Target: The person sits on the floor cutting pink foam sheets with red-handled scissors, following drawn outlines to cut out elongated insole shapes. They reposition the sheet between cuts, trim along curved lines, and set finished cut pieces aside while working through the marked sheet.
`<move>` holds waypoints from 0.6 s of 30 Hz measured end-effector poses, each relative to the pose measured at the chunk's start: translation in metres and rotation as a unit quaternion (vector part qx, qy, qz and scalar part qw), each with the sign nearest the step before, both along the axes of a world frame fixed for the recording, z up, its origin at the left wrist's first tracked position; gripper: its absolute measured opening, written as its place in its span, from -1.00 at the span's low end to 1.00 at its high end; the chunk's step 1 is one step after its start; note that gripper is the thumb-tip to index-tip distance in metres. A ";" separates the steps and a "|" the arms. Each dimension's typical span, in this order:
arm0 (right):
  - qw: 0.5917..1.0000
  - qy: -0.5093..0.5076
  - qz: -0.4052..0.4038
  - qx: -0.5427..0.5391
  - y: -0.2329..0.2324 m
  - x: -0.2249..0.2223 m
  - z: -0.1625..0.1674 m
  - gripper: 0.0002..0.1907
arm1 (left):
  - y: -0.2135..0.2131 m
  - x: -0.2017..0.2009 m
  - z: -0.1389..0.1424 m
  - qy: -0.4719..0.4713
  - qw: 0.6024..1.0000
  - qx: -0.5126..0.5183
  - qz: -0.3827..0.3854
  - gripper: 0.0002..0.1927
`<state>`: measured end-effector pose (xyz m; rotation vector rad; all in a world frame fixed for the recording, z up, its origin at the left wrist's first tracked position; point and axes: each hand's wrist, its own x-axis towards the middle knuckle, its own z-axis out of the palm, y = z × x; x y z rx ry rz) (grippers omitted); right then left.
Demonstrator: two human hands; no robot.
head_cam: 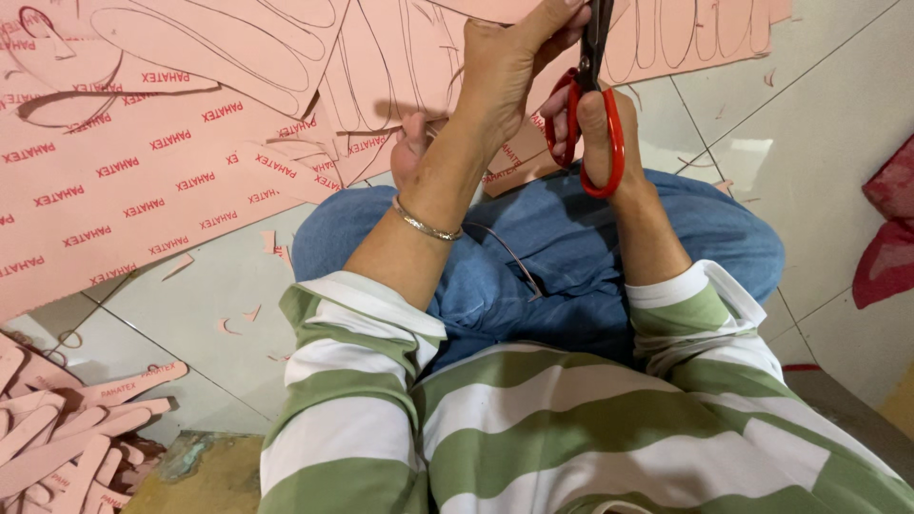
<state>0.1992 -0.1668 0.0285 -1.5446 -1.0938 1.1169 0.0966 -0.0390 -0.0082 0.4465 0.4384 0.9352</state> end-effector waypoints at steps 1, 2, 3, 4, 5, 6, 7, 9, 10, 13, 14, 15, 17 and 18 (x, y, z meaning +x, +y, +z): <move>1.000 -0.002 -0.001 0.001 0.000 0.000 0.000 -0.07 | 0.000 0.000 0.000 0.003 1.000 0.000 -0.001 -0.85; 1.000 -0.005 -0.001 0.000 -0.001 0.000 0.000 -0.07 | -0.001 -0.001 -0.001 0.006 1.000 0.000 -0.003 -0.85; 1.000 -0.007 -0.001 0.001 -0.001 0.001 0.000 -0.07 | -0.001 -0.001 -0.002 0.005 1.000 -0.001 -0.005 -0.84; 1.000 0.003 0.000 -0.001 -0.001 0.002 0.000 -0.09 | -0.001 -0.001 -0.003 0.003 1.000 -0.001 -0.007 -0.84; 1.000 0.014 0.001 -0.003 -0.001 0.003 0.000 -0.10 | -0.001 0.000 -0.004 0.000 1.000 0.000 -0.009 -0.84; 1.000 0.025 0.001 -0.007 -0.001 0.004 0.000 -0.12 | -0.001 0.000 -0.005 0.003 1.000 -0.002 -0.010 -0.83; 1.000 0.026 0.002 -0.009 -0.002 0.006 0.000 -0.12 | -0.001 0.001 -0.006 0.006 1.000 -0.004 -0.010 -0.83; 1.000 0.027 0.005 -0.011 -0.003 0.009 -0.002 -0.13 | -0.001 0.002 -0.008 0.006 1.000 -0.009 -0.008 -0.82; 1.000 0.023 0.006 -0.009 -0.004 0.010 -0.004 -0.14 | -0.001 0.003 -0.010 0.003 1.000 -0.012 -0.005 -0.82; 1.000 0.001 -0.011 -0.015 -0.007 0.015 -0.012 -0.17 | -0.001 0.006 -0.014 0.000 1.000 -0.007 -0.001 -0.81; 0.999 -0.013 -0.028 -0.027 -0.008 0.015 -0.016 -0.18 | -0.001 0.007 -0.015 0.001 1.000 -0.004 -0.001 -0.80; 0.998 -0.028 -0.046 -0.039 -0.009 0.017 -0.019 -0.19 | -0.001 0.008 -0.016 0.002 1.000 -0.011 0.001 -0.81; 0.999 -0.037 -0.030 -0.024 -0.009 0.024 -0.024 -0.23 | 0.002 0.011 -0.017 0.005 1.000 -0.023 0.006 -0.83; 0.999 -0.041 -0.022 -0.017 -0.009 0.027 -0.026 -0.24 | 0.002 0.011 -0.017 0.030 0.999 -0.014 0.012 -0.83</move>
